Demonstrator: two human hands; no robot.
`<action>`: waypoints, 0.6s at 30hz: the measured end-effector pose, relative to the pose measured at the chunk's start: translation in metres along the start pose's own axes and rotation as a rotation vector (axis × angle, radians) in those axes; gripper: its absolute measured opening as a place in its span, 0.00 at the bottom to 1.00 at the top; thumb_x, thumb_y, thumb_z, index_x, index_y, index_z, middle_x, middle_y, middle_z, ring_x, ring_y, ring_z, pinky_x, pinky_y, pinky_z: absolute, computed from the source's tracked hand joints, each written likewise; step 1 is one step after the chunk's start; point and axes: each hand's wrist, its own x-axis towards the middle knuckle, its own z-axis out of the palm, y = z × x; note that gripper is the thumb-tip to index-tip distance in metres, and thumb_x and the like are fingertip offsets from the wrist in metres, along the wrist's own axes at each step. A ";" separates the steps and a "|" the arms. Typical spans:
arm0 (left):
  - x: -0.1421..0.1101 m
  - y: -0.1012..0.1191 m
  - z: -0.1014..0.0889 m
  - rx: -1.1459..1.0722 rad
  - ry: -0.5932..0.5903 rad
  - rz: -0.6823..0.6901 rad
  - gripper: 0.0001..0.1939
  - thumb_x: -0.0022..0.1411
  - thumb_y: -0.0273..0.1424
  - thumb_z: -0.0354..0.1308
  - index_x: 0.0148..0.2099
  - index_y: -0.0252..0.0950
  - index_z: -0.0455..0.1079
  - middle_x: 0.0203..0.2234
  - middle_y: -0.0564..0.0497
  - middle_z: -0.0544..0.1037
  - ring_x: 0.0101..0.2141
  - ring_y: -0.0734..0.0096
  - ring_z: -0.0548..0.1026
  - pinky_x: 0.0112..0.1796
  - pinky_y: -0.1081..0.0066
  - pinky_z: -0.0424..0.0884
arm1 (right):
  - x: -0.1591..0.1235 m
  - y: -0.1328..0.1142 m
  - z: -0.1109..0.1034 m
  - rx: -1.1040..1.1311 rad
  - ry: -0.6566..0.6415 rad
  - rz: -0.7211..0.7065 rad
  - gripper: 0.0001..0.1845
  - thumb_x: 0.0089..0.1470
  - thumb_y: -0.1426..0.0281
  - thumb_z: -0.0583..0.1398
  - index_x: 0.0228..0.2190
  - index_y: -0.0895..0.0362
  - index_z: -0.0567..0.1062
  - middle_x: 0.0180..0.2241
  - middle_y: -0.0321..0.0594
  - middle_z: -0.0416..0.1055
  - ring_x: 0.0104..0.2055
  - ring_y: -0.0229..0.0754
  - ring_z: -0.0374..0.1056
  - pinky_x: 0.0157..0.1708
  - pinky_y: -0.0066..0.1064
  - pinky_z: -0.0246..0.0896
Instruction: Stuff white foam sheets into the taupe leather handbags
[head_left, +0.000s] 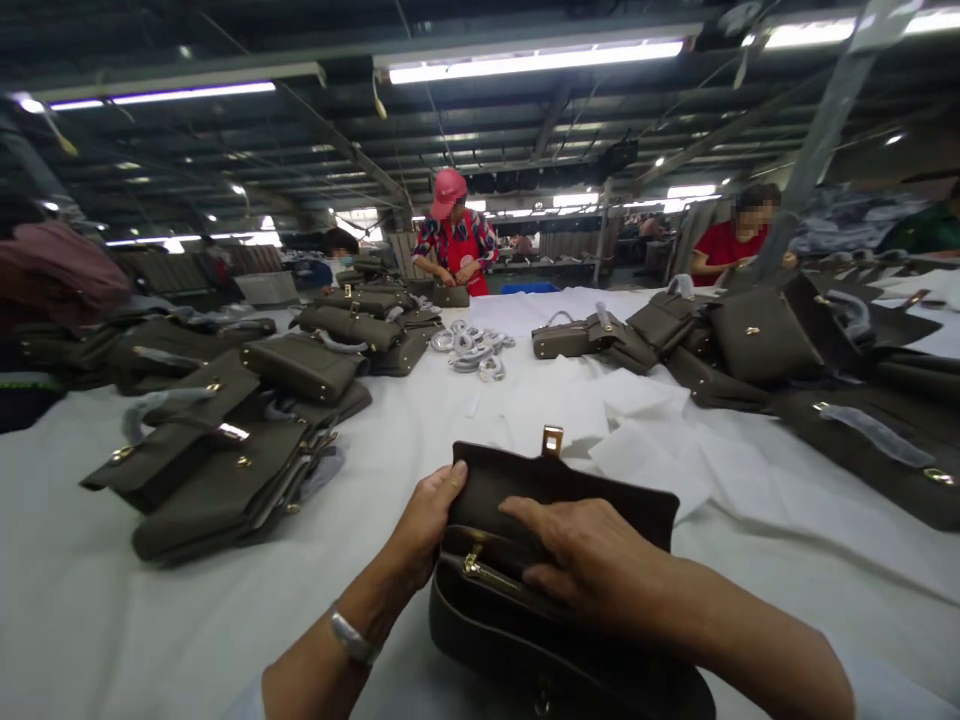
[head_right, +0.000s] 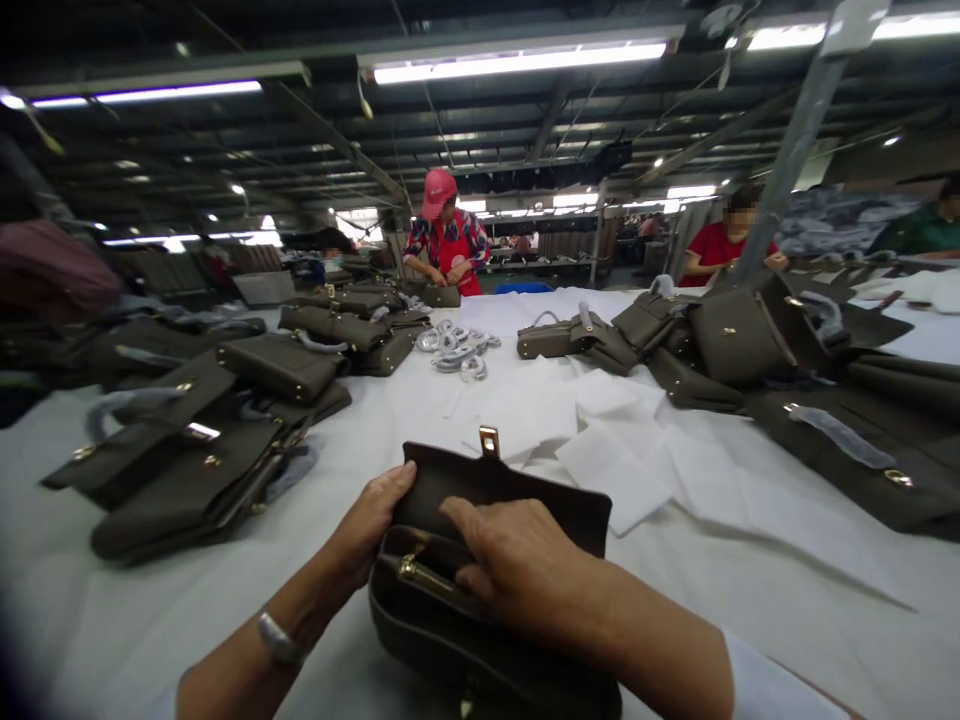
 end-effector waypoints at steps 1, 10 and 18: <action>-0.003 -0.002 -0.002 0.004 0.011 -0.003 0.21 0.57 0.46 0.60 0.42 0.32 0.69 0.27 0.48 0.78 0.25 0.72 0.74 0.28 0.73 0.71 | 0.005 -0.006 0.003 -0.015 0.003 -0.085 0.22 0.54 0.73 0.58 0.52 0.53 0.65 0.39 0.41 0.72 0.38 0.45 0.68 0.34 0.33 0.56; -0.002 -0.020 -0.011 0.068 0.084 0.062 0.24 0.53 0.52 0.60 0.29 0.34 0.62 0.18 0.56 0.67 0.20 0.78 0.63 0.22 0.75 0.58 | 0.044 -0.014 0.014 0.070 -0.106 -0.348 0.18 0.56 0.77 0.54 0.46 0.52 0.72 0.46 0.40 0.66 0.45 0.42 0.63 0.44 0.32 0.59; -0.012 -0.011 -0.013 0.353 0.371 0.360 0.16 0.54 0.43 0.61 0.35 0.36 0.65 0.27 0.52 0.70 0.31 0.72 0.69 0.33 0.71 0.66 | 0.054 -0.016 0.020 -0.267 -0.004 -0.457 0.06 0.59 0.70 0.57 0.29 0.57 0.72 0.40 0.40 0.69 0.40 0.42 0.62 0.38 0.35 0.58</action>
